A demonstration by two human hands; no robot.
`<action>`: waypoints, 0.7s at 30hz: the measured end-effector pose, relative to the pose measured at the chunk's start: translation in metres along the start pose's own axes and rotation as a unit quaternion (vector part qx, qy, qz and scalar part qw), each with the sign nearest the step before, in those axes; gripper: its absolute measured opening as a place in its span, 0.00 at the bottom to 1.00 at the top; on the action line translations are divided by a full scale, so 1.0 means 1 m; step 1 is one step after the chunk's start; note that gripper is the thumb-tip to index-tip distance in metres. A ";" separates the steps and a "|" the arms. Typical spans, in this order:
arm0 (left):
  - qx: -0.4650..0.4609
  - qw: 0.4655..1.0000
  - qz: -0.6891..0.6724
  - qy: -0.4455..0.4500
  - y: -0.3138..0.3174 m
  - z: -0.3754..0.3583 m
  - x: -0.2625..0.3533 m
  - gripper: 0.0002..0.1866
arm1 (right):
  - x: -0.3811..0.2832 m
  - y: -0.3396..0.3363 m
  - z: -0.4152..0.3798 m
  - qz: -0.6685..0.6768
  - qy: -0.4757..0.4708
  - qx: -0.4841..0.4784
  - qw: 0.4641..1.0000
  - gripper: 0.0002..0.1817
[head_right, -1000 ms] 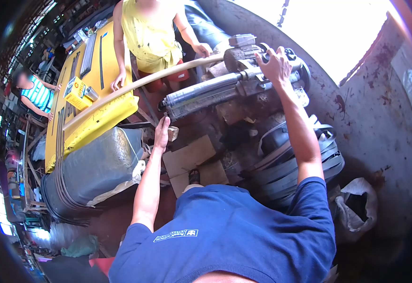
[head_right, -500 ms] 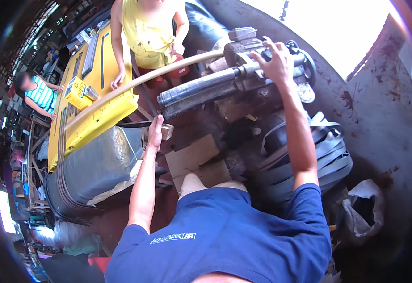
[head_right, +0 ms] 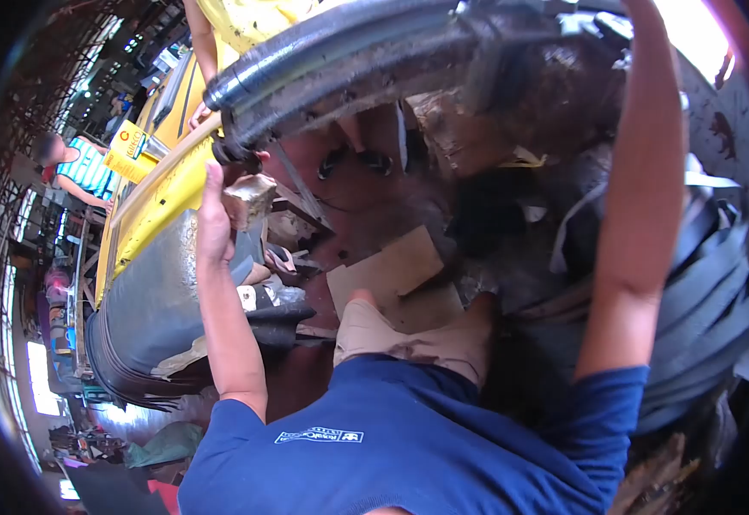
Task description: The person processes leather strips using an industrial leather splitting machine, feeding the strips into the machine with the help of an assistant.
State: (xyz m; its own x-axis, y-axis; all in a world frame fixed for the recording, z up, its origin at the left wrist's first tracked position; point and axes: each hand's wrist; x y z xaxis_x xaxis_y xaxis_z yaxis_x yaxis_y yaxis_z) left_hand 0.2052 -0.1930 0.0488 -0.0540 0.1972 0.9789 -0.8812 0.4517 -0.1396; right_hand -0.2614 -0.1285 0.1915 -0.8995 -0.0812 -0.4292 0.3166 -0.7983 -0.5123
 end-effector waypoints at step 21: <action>0.034 0.990 0.054 0.128 -0.013 0.021 -0.030 0.33 | 0.003 0.037 -0.057 -0.178 0.077 0.120 0.974 0.21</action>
State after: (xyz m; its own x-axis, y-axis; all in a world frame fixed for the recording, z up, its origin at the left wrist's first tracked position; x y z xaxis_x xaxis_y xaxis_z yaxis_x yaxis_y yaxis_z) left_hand 0.2085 -0.2231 0.0239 -0.0358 0.4595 0.8875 -0.9067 0.3584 -0.2221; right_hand -0.2350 -0.1243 0.1287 -0.8773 0.3026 -0.3725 -0.1039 -0.8776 -0.4680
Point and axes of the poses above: each hand's wrist, its own z-axis towards the middle knuckle, its own y-axis out of the palm, x = y × z, and after that the axes turned 6 degrees about -x, right-handed
